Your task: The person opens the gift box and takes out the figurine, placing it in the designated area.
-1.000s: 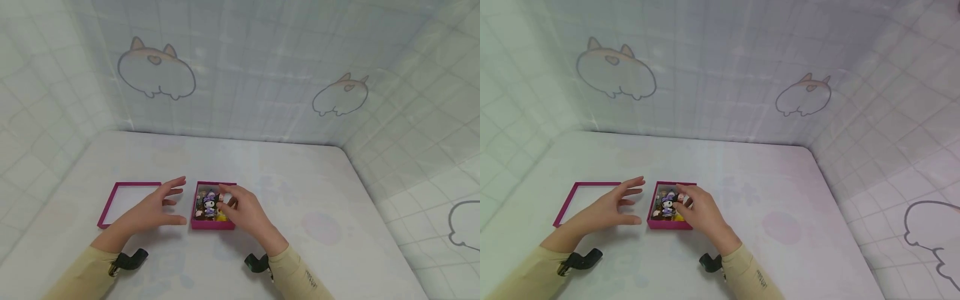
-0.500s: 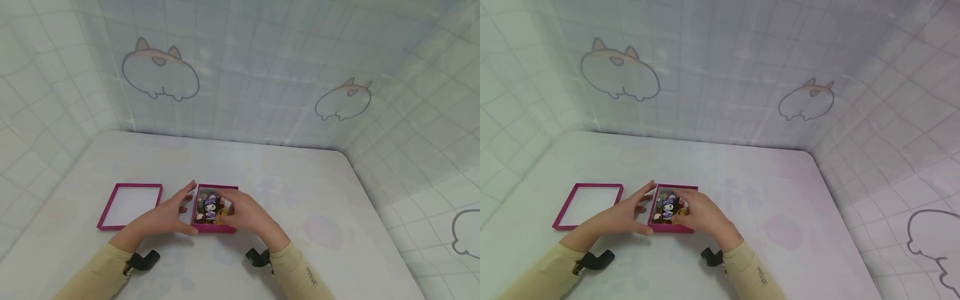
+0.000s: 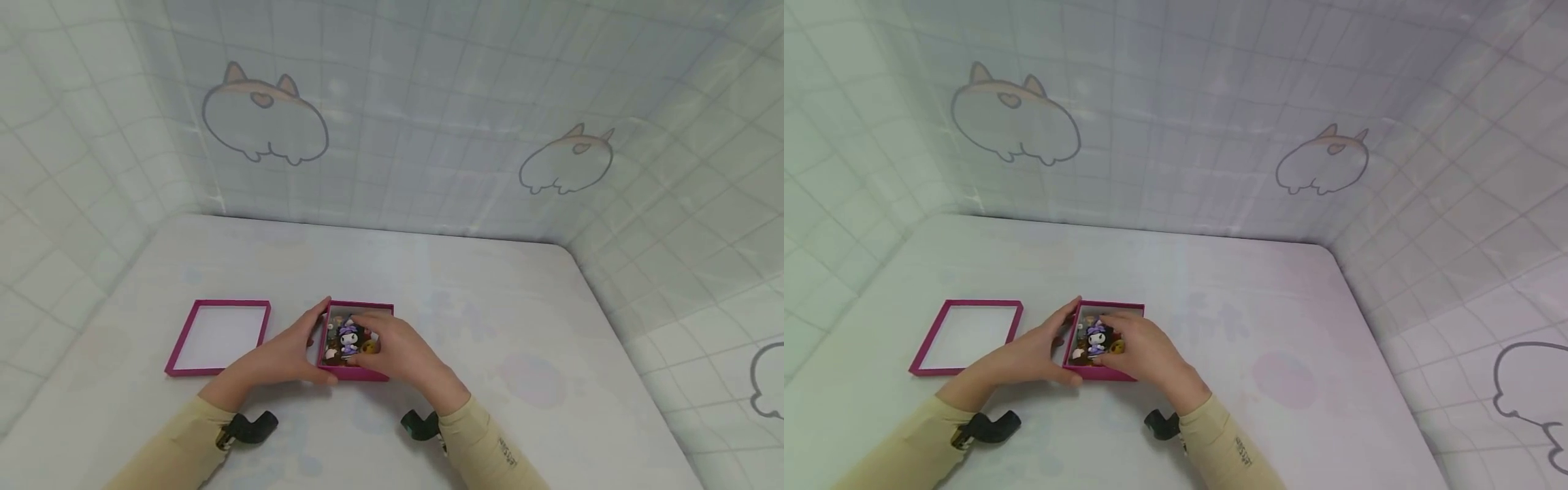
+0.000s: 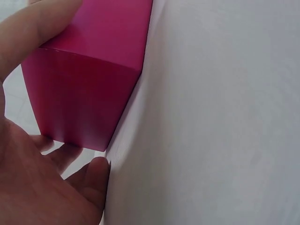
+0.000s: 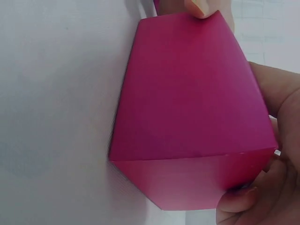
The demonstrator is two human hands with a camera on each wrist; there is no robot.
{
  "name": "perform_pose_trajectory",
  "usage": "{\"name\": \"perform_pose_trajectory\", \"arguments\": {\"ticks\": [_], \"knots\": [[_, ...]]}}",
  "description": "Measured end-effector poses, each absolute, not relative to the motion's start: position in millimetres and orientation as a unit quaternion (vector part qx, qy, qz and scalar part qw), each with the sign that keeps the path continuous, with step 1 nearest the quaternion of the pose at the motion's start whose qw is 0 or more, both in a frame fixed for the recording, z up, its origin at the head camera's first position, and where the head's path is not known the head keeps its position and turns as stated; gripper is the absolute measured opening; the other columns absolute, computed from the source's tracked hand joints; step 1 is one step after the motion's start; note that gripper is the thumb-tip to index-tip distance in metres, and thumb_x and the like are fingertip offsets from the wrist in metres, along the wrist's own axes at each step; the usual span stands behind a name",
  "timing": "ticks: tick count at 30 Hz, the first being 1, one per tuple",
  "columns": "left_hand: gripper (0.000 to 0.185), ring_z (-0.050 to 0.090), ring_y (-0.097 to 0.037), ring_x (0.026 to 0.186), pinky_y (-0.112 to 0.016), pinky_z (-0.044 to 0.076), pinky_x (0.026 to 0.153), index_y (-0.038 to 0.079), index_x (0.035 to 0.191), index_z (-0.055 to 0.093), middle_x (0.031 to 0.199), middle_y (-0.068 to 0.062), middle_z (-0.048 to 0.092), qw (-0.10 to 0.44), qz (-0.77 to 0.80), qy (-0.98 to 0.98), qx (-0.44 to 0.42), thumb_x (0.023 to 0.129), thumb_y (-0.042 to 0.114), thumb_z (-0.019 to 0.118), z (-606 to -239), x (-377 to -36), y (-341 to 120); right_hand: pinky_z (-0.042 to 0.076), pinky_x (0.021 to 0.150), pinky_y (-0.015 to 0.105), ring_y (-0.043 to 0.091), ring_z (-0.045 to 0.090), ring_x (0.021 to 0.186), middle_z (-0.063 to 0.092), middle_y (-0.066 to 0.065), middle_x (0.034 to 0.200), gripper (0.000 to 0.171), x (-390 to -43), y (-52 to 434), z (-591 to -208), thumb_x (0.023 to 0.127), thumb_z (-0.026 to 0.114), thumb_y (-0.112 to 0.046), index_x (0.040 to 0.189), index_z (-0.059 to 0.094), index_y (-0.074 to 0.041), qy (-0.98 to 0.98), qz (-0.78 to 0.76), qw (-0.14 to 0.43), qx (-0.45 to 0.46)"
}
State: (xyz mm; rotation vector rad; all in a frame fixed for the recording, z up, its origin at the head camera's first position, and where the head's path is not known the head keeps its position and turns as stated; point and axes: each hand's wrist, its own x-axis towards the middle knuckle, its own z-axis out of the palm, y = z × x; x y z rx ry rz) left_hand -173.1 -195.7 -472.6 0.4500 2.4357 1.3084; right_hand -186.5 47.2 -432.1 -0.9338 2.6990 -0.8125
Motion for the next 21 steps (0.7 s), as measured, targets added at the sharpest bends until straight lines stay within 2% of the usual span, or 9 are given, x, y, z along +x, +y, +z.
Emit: {"name": "perform_pose_trajectory", "arguments": {"ticks": [12,21], "knots": [[0.135,0.027,-0.028,0.142,-0.047,0.040,0.107,0.024,0.157,0.004,0.159,-0.007,0.018,0.177,0.477,0.850,0.137,0.059,0.045,0.095,-479.0,-168.6,-193.3,0.047,0.100,0.029,0.016,0.054,0.123,0.057,0.001,0.137,0.062,-185.8,46.2,-437.9,0.080,0.085,-0.030,0.136,0.061,-0.014,0.909,-0.255,0.085,-0.319],[0.134,0.023,-0.029,0.144,-0.054,0.036,0.108,0.030,0.157,0.004,0.160,-0.005,0.016,0.168,0.469,0.857,0.130,0.059,0.047,0.094,-476.9,-168.6,-192.9,0.049,0.097,0.030,0.014,0.055,0.115,0.055,0.001,0.133,0.065,-187.9,47.3,-439.7,0.080,0.082,-0.043,0.136,0.061,-0.020,0.918,-0.220,0.061,-0.323]]}}
